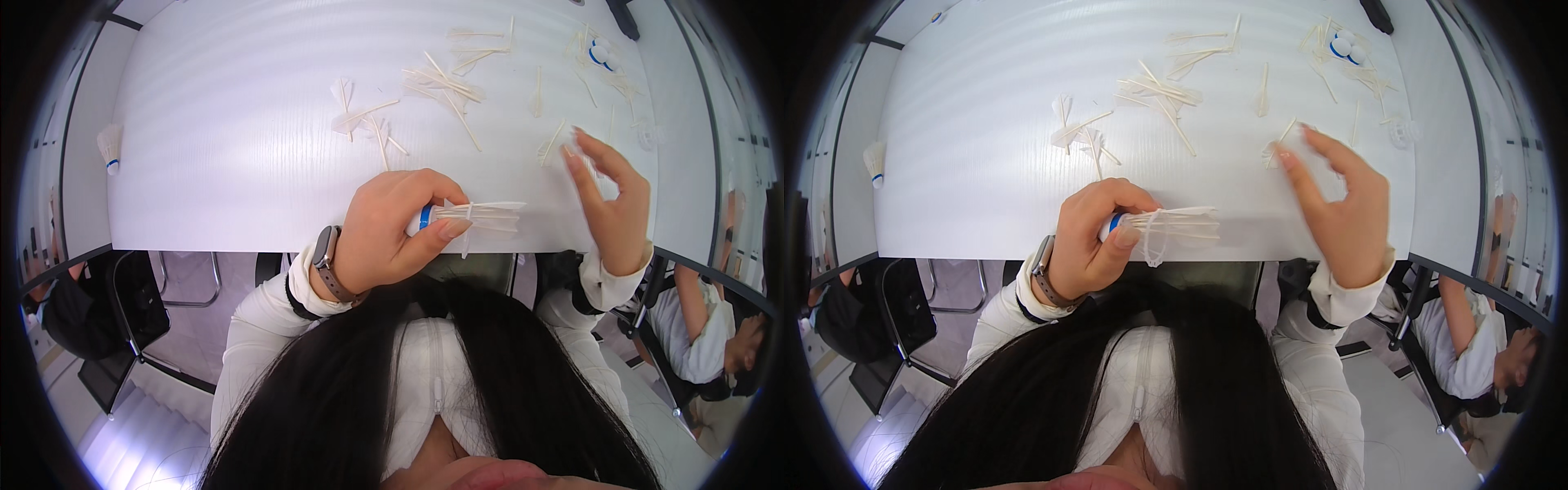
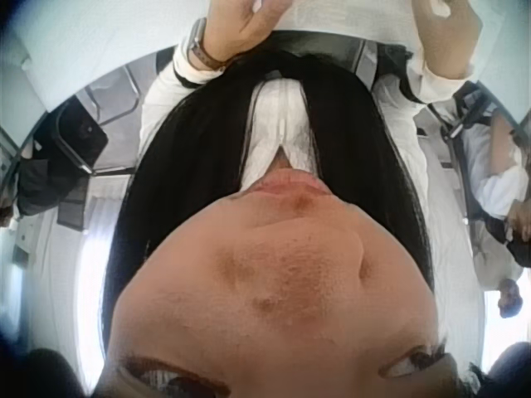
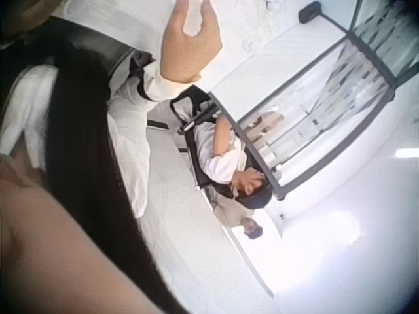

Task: The person assembles a badminton shuttlecock by inserting individual feather quills into a white plastic ring and then attaching the ring to a cork base. They repeatedly pick up quills from the table, insert them into the ring, and adjust the assembly by hand.

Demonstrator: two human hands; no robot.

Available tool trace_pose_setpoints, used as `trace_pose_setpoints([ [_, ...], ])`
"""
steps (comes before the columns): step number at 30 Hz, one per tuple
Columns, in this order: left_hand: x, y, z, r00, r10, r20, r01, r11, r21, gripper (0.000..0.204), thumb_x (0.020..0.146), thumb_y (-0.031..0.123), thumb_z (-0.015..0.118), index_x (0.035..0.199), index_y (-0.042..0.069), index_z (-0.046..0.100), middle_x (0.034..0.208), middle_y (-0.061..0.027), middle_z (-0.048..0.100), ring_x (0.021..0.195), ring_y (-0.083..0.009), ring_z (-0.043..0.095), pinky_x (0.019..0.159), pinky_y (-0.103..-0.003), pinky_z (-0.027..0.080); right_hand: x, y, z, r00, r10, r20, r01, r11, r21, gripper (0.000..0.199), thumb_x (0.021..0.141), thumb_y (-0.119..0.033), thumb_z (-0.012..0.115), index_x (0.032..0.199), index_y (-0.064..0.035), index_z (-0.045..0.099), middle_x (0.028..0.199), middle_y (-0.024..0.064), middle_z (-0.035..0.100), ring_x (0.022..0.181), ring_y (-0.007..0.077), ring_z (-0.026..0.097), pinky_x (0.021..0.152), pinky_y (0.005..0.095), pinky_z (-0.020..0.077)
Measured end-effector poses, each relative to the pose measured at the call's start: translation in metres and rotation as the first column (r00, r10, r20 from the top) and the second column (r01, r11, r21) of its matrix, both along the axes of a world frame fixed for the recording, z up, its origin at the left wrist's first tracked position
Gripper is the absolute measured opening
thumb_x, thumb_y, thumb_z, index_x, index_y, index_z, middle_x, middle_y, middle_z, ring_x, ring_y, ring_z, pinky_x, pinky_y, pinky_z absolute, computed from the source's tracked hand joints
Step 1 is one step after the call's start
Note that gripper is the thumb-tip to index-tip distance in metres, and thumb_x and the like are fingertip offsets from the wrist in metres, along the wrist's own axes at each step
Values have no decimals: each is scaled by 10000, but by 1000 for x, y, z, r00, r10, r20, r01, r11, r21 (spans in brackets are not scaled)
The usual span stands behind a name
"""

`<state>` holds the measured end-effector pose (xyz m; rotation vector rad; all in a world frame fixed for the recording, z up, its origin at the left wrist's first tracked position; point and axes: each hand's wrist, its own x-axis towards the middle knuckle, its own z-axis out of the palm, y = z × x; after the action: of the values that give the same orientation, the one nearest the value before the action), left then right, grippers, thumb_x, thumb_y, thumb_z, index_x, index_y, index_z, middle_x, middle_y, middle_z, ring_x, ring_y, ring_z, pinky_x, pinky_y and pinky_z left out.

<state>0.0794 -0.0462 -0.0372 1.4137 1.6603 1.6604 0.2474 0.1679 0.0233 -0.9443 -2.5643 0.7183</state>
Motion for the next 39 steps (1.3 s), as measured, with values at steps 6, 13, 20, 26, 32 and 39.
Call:
trace_pose_setpoints([
  [6,0,1,0,999,-2,-33,2,1000,-8,225,918,281,670,929,56,653,754,-90,634,646,-262,604,599,-333,467,25,20,-6,989,-40,145,19,990,143,286,866,-213,749,1024,26,734,1113,260,697,1181,375,629,1002,390,475],
  [13,0,2,1,999,-5,-41,4,1000,-10,225,916,275,672,928,51,651,764,-95,639,656,-265,610,610,-336,472,23,21,-18,965,145,217,-183,969,167,469,870,-216,741,1177,119,624,1346,269,578,1284,389,538,1083,391,415],
  [20,1,-3,4,996,0,87,3,999,-38,245,909,269,667,939,26,649,782,-101,634,670,-256,607,637,-320,482,16,17,-17,961,213,176,-246,950,194,441,890,-198,716,1175,122,612,1339,236,581,1246,382,550,1064,395,422],
  [26,-7,1,2,997,-26,67,19,994,107,463,808,367,733,1051,-11,623,896,-125,610,771,-249,599,703,-323,476,10,15,-13,971,230,65,-237,961,142,350,890,-99,690,1174,93,619,1281,210,599,1182,355,583,1016,371,451],
  [32,-3,4,6,991,105,-83,-105,994,9,485,723,240,868,1094,5,661,863,-91,616,767,-220,596,694,-314,473,-3,-3,4,927,336,-163,-343,939,-13,279,817,96,662,1079,11,709,1145,157,678,1009,270,676,873,307,518],
  [39,1,3,9,988,148,-41,-147,989,33,297,754,118,868,984,2,721,783,-48,668,657,-124,604,586,-261,453,-18,-29,6,754,552,-356,-656,655,-374,284,767,143,683,991,-14,759,977,129,736,875,226,709,736,281,547],
])
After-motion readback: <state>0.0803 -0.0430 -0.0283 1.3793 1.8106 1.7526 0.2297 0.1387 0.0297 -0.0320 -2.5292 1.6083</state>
